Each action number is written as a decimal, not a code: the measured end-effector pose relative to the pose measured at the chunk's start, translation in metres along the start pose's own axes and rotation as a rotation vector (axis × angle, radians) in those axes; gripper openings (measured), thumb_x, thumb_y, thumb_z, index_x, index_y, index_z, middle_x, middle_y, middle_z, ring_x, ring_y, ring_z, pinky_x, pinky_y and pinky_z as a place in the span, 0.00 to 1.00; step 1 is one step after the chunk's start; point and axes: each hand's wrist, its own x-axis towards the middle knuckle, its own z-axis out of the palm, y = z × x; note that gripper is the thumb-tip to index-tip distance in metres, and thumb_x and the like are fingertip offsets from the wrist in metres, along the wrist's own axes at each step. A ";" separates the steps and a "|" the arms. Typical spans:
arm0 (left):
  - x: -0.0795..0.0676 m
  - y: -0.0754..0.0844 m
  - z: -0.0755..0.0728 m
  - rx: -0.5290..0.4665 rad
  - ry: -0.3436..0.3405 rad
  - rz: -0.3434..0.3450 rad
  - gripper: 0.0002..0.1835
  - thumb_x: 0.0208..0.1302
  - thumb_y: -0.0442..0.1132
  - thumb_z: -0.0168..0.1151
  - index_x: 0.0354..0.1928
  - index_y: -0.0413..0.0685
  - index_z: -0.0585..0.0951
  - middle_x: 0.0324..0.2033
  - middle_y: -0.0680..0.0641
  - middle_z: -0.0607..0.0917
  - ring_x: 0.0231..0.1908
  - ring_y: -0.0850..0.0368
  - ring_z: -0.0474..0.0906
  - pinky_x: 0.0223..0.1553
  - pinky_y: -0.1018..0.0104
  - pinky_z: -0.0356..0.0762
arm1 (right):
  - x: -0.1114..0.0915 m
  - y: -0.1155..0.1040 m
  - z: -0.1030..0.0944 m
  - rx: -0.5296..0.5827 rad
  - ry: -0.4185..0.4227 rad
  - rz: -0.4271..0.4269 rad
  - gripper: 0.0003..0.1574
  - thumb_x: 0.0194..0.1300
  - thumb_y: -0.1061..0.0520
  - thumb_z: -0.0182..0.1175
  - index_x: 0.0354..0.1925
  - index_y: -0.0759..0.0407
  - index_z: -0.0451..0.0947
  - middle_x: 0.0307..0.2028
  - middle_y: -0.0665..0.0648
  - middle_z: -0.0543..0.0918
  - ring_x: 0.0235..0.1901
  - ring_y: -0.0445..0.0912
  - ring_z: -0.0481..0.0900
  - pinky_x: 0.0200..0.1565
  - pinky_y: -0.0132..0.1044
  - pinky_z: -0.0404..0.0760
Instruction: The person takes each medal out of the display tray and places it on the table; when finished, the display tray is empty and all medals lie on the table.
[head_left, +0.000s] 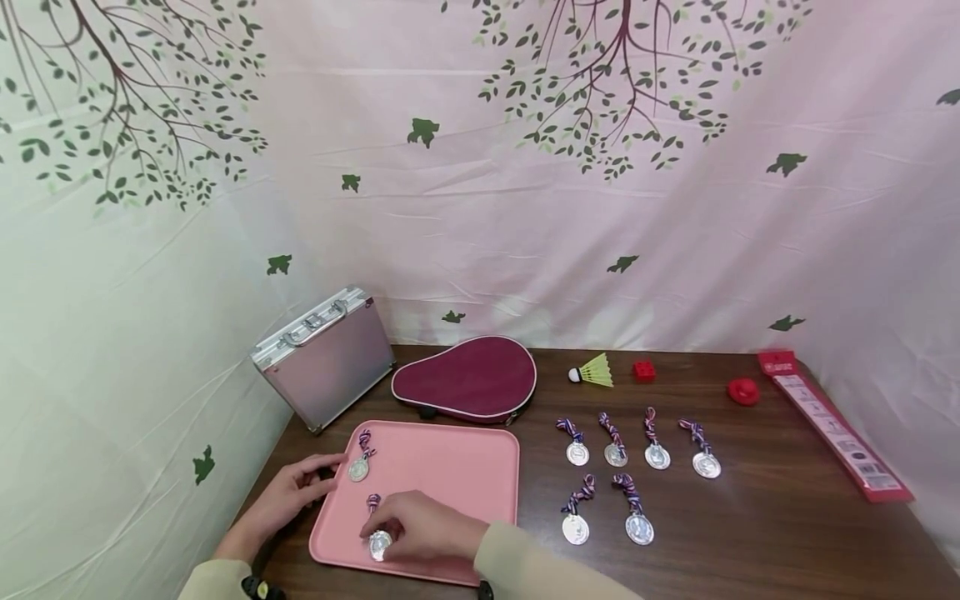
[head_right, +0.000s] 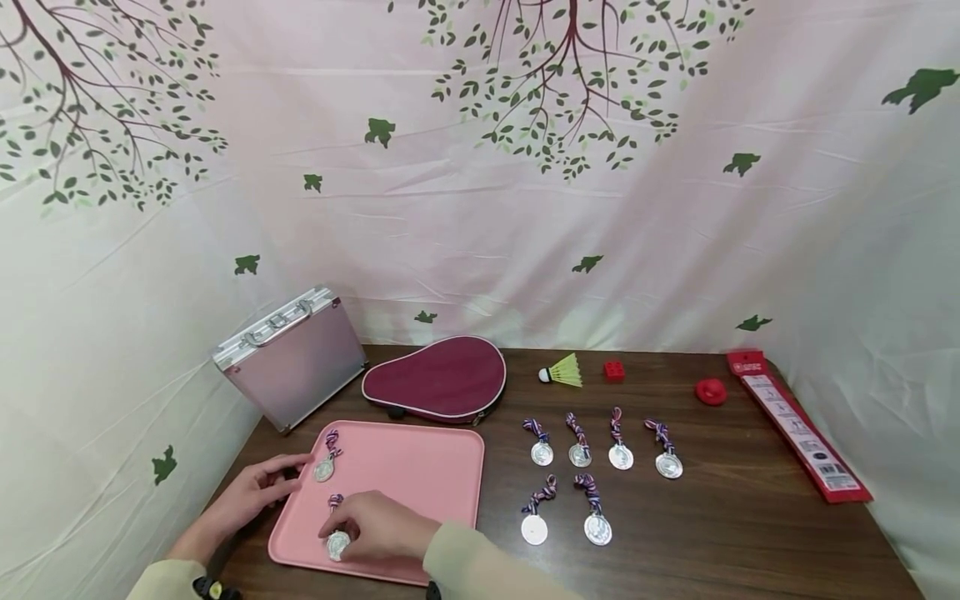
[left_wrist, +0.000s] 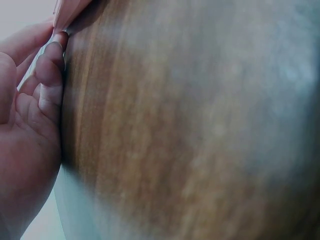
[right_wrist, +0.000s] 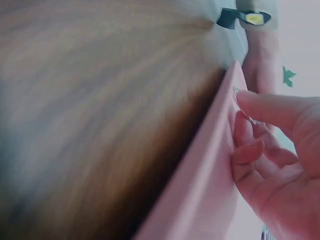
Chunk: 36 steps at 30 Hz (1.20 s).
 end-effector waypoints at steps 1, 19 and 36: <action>0.001 0.000 0.000 -0.004 -0.001 0.002 0.22 0.60 0.45 0.66 0.58 0.55 0.78 0.42 0.45 0.80 0.26 0.54 0.70 0.24 0.67 0.69 | -0.004 0.001 -0.003 0.021 -0.003 0.007 0.22 0.52 0.60 0.70 0.47 0.47 0.84 0.32 0.39 0.77 0.29 0.28 0.71 0.32 0.16 0.68; -0.002 -0.004 0.000 -0.046 0.009 -0.026 0.22 0.59 0.44 0.66 0.57 0.55 0.79 0.45 0.45 0.80 0.26 0.54 0.71 0.24 0.65 0.71 | -0.114 0.039 -0.070 0.101 0.127 -0.076 0.21 0.53 0.65 0.67 0.47 0.53 0.82 0.40 0.48 0.81 0.33 0.36 0.76 0.33 0.26 0.76; -0.003 0.000 0.004 -0.049 -0.008 -0.070 0.22 0.60 0.47 0.65 0.58 0.59 0.78 0.46 0.46 0.79 0.27 0.54 0.71 0.24 0.64 0.74 | -0.282 0.076 -0.133 0.033 0.345 -0.003 0.25 0.54 0.63 0.70 0.51 0.50 0.80 0.47 0.51 0.80 0.39 0.42 0.76 0.35 0.32 0.76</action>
